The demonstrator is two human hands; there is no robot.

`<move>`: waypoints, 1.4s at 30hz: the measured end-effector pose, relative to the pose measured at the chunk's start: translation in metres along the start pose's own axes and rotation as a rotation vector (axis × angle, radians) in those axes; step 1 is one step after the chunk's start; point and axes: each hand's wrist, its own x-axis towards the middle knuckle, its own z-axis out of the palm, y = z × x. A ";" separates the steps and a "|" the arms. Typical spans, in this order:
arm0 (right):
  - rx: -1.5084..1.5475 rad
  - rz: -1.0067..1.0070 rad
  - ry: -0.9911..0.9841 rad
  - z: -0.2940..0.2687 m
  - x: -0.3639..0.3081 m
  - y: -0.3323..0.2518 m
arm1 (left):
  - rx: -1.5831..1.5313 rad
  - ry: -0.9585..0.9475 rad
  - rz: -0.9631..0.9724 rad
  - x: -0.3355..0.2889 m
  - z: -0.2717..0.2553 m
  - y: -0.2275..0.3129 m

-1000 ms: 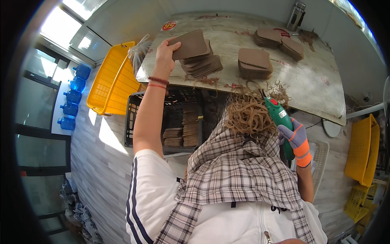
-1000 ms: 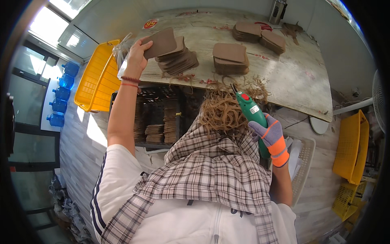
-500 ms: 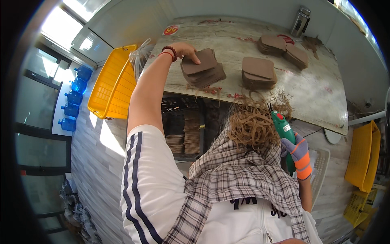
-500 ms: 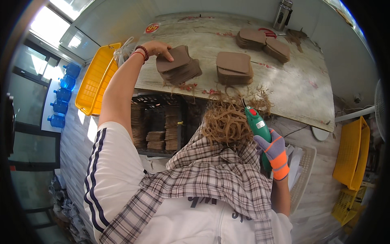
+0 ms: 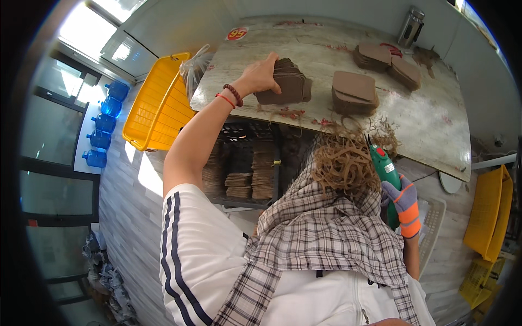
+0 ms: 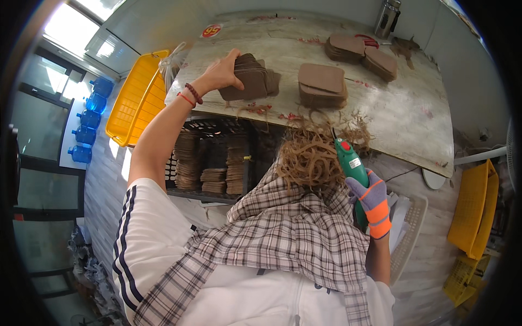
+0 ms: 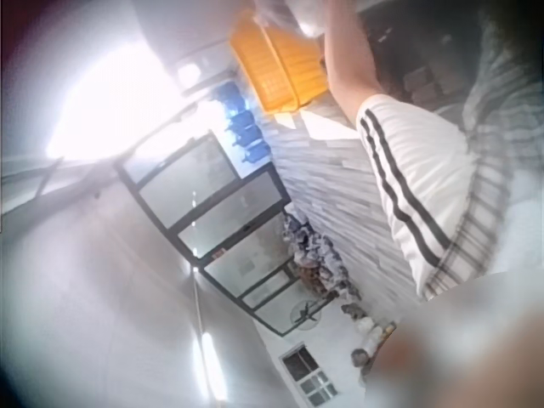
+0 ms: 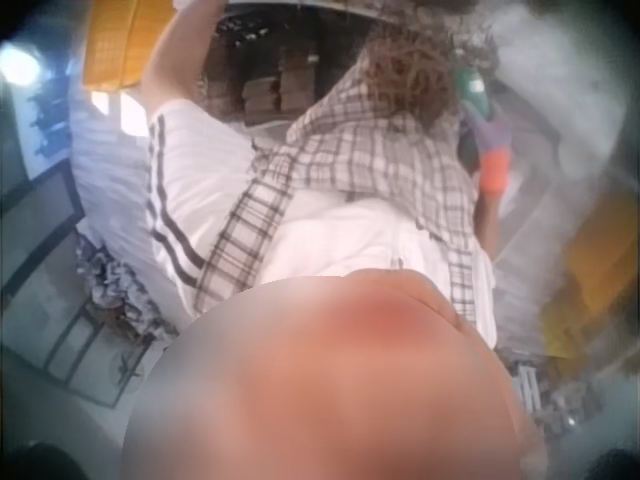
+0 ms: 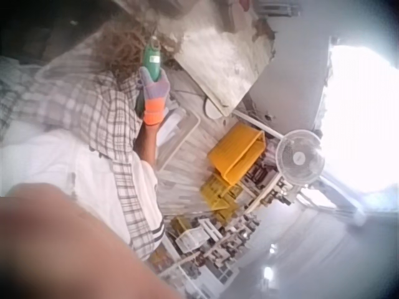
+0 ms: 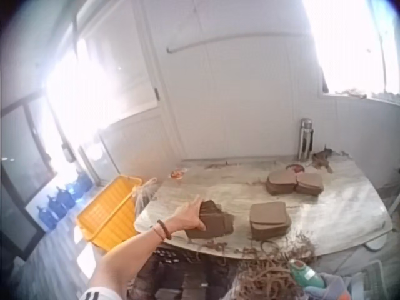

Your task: The person uses a rotary tool to trim the edges of small rectangular craft material pieces. They handle the pieces one at a time, rotating them to smooth all sides, and place finished pieces into a black crate below the workbench.

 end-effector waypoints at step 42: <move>-0.062 0.114 0.222 -0.021 -0.001 0.029 | -0.083 0.475 -0.261 -0.233 0.034 -0.155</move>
